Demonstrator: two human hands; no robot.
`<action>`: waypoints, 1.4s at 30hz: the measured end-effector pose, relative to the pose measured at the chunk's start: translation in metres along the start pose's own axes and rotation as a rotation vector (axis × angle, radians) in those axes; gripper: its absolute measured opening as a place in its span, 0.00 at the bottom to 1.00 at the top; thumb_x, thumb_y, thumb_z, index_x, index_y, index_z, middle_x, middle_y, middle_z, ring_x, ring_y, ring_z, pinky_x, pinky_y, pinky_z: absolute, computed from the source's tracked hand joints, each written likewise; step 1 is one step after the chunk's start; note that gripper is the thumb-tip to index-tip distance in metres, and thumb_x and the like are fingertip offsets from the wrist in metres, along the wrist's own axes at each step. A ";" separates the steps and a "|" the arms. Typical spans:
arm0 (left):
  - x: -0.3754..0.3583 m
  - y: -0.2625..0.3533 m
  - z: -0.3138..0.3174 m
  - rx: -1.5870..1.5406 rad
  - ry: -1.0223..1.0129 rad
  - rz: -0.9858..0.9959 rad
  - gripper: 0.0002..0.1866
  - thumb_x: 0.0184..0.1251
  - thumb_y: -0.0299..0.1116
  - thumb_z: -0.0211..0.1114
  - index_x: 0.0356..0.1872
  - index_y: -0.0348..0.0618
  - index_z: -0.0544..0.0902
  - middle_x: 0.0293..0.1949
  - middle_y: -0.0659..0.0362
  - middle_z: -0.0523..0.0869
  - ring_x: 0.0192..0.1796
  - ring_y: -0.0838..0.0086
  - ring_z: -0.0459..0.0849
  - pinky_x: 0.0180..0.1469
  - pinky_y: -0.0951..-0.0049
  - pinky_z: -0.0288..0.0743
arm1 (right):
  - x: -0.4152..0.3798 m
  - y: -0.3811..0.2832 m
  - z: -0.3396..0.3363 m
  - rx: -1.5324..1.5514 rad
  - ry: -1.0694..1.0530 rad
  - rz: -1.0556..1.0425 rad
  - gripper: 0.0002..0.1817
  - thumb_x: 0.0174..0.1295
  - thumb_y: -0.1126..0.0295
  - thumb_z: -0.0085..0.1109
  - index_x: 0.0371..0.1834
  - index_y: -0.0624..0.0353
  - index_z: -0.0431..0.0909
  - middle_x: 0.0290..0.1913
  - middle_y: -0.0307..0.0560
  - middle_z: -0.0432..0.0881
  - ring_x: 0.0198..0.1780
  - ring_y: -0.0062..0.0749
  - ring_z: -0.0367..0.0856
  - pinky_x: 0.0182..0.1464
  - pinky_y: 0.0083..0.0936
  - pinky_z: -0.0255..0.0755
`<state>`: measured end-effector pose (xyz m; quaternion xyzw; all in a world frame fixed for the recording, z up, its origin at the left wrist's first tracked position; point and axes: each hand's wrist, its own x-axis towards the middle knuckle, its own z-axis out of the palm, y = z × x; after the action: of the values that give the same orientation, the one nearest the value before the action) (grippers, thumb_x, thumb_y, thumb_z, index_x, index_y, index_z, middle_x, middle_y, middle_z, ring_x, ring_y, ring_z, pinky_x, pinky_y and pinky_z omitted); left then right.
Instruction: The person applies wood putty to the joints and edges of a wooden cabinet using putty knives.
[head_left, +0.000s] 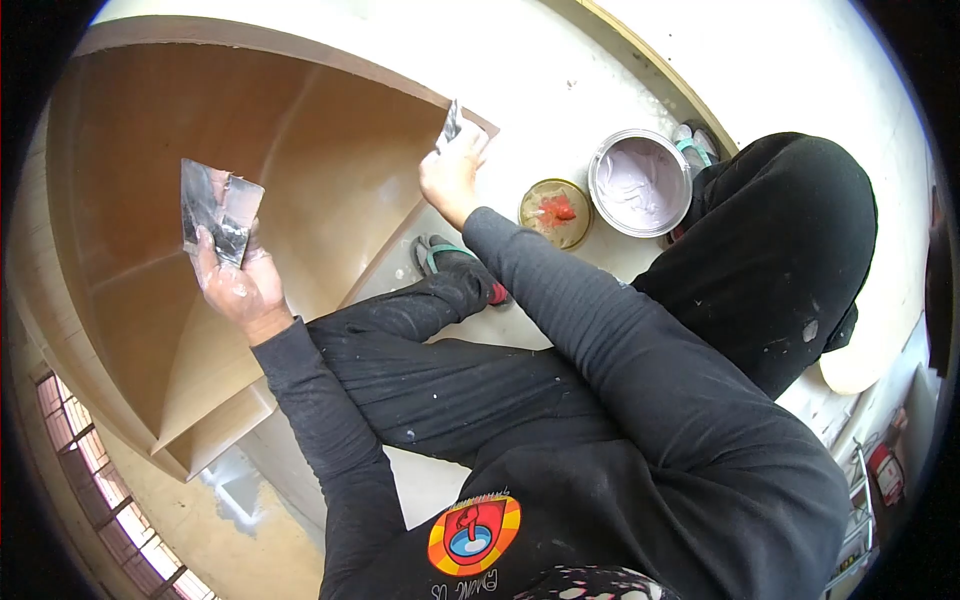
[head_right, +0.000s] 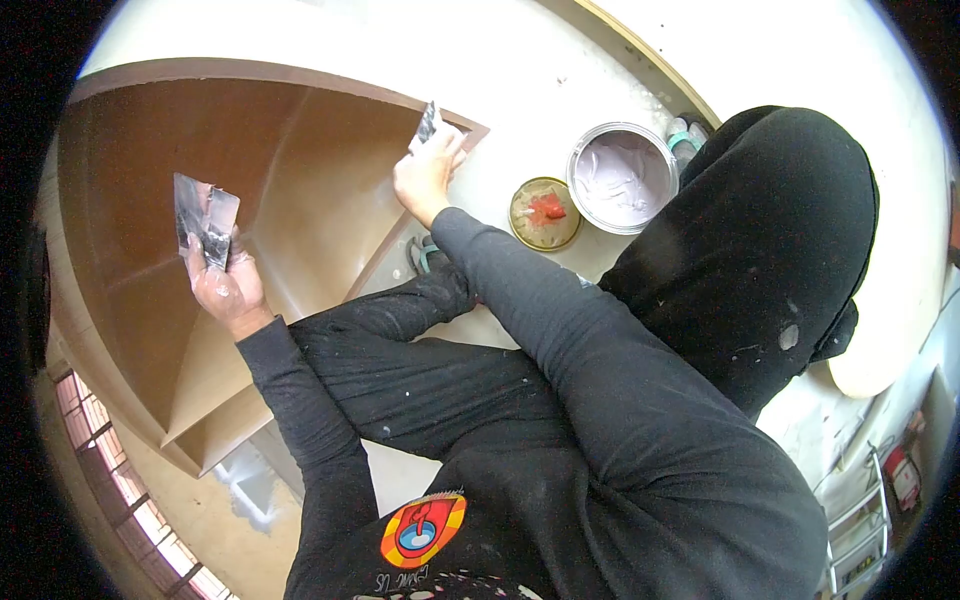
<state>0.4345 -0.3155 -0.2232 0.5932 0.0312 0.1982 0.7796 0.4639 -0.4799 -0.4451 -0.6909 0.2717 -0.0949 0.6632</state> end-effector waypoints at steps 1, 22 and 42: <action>0.000 -0.001 -0.002 0.003 -0.014 0.008 0.21 0.73 0.30 0.60 0.64 0.34 0.73 0.60 0.50 0.82 0.58 0.63 0.83 0.55 0.61 0.84 | 0.001 -0.009 0.004 0.022 0.024 -0.091 0.34 0.51 0.80 0.50 0.66 0.70 0.57 0.60 0.71 0.61 0.62 0.65 0.59 0.67 0.59 0.51; 0.001 -0.001 -0.004 -0.057 -0.067 -0.007 0.18 0.77 0.29 0.56 0.63 0.31 0.75 0.60 0.48 0.83 0.58 0.60 0.85 0.58 0.61 0.84 | 0.008 -0.011 0.010 0.741 0.015 0.110 0.32 0.52 0.86 0.41 0.66 0.68 0.66 0.58 0.58 0.72 0.60 0.42 0.73 0.65 0.34 0.67; -0.009 -0.001 0.011 0.024 -0.016 0.005 0.22 0.73 0.30 0.60 0.65 0.36 0.73 0.61 0.50 0.81 0.60 0.62 0.82 0.55 0.60 0.83 | -0.012 -0.068 0.001 0.163 0.136 -0.578 0.38 0.49 0.85 0.50 0.69 0.65 0.56 0.64 0.68 0.59 0.65 0.65 0.58 0.69 0.58 0.50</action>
<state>0.4291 -0.3286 -0.2224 0.6040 0.0256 0.1951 0.7723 0.4717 -0.4745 -0.3766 -0.6763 0.0990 -0.3469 0.6422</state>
